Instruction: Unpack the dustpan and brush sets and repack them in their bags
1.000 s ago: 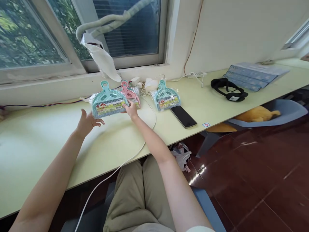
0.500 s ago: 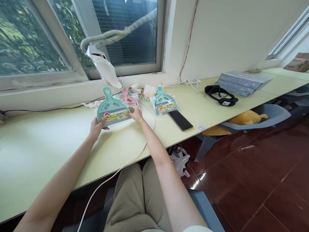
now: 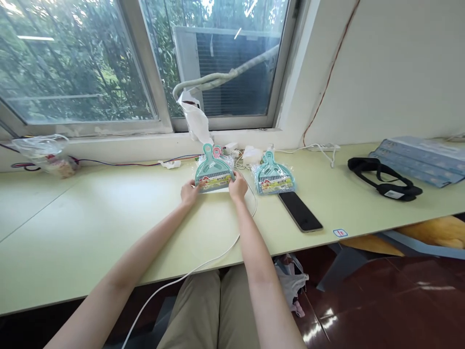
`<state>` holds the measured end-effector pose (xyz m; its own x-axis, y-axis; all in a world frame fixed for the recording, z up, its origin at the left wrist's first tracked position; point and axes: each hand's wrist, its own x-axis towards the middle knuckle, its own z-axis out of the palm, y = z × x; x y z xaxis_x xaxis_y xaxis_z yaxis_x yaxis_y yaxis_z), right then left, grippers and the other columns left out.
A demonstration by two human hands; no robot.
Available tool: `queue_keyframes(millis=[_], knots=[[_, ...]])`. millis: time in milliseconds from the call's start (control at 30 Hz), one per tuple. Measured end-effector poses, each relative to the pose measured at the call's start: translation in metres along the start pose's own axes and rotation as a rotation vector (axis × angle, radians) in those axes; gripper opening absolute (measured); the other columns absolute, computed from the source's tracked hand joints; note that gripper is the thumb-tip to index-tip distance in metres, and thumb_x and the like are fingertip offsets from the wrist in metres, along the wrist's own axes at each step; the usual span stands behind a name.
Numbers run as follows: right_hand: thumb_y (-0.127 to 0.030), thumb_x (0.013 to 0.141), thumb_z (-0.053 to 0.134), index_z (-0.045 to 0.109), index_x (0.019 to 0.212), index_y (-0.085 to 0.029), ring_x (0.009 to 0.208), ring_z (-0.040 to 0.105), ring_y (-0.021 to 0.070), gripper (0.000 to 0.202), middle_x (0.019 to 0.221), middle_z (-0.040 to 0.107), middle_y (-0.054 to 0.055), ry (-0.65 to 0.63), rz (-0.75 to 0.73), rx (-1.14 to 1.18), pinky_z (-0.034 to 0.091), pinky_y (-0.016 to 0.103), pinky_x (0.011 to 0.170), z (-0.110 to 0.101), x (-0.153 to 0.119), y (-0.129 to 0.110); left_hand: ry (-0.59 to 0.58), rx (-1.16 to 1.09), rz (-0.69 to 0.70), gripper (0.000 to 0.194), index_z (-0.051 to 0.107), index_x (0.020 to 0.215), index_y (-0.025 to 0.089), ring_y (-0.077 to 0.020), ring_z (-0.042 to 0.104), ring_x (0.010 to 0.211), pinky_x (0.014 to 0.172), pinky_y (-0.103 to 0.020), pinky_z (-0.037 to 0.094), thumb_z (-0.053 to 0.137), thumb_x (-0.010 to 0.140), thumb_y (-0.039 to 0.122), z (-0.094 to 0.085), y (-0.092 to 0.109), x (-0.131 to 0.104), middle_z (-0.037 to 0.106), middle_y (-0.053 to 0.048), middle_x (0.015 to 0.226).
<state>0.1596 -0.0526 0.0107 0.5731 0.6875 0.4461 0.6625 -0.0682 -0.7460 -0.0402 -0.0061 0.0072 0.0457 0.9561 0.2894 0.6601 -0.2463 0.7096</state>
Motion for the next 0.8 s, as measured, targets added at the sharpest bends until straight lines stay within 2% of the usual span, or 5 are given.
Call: queue_keyframes(millis=[300,500,600,667,800], knots=[[-0.020,0.080,0.061,0.068,0.111,-0.021,0.098,0.066,0.0238,0.032,0.113,0.071,0.011,0.027,0.071,0.090,0.048,0.040,0.091,-0.005,0.014,0.016,-0.026,0.052,0.093,0.036,0.065,0.081,0.021,-0.0226,0.059,0.075,0.063,-0.029,0.033,0.056,0.084,0.056,0.010,0.009,0.005,0.067,-0.008,0.077],[-0.038,0.061,0.081,0.068,0.105,-0.017,0.080,0.067,0.0183,0.051,0.102,0.073,0.009,-0.324,0.179,0.530,0.052,0.029,0.067,-0.036,0.034,0.049,-0.054,-0.152,0.266,0.036,0.066,0.096,0.021,-0.0152,0.051,0.059,0.059,-0.025,0.034,0.056,0.085,0.053,0.010,0.016,-0.018,0.060,0.001,0.062],[-0.031,0.056,0.085,0.067,0.105,-0.018,0.074,0.065,0.0162,0.054,0.095,0.073,0.007,-0.498,0.288,0.486,0.048,0.022,0.053,-0.038,0.029,0.056,-0.036,-0.128,0.181,0.038,0.068,0.088,0.019,-0.0153,0.052,0.059,0.056,-0.025,0.033,0.053,0.086,0.054,0.008,0.014,-0.022,0.059,0.000,0.061],[-0.026,0.057,0.085,0.067,0.104,-0.017,0.070,0.065,0.0153,0.051,0.092,0.074,0.006,-0.577,0.323,0.428,0.046,0.021,0.048,-0.035,0.026,0.056,-0.100,-0.063,0.110,0.039,0.070,0.086,0.019,-0.0180,0.057,0.065,0.057,-0.026,0.035,0.055,0.085,0.054,0.006,0.012,-0.020,0.064,-0.003,0.067],[-0.023,0.064,0.082,0.068,0.106,-0.017,0.071,0.067,0.0159,0.045,0.095,0.075,0.007,-0.548,0.241,0.308,0.052,0.025,0.056,-0.024,0.026,0.055,-0.168,0.095,0.066,0.045,0.067,0.111,0.019,-0.0264,0.064,0.089,0.068,-0.030,0.042,0.048,0.090,0.053,0.006,0.008,-0.013,0.071,-0.010,0.094]])
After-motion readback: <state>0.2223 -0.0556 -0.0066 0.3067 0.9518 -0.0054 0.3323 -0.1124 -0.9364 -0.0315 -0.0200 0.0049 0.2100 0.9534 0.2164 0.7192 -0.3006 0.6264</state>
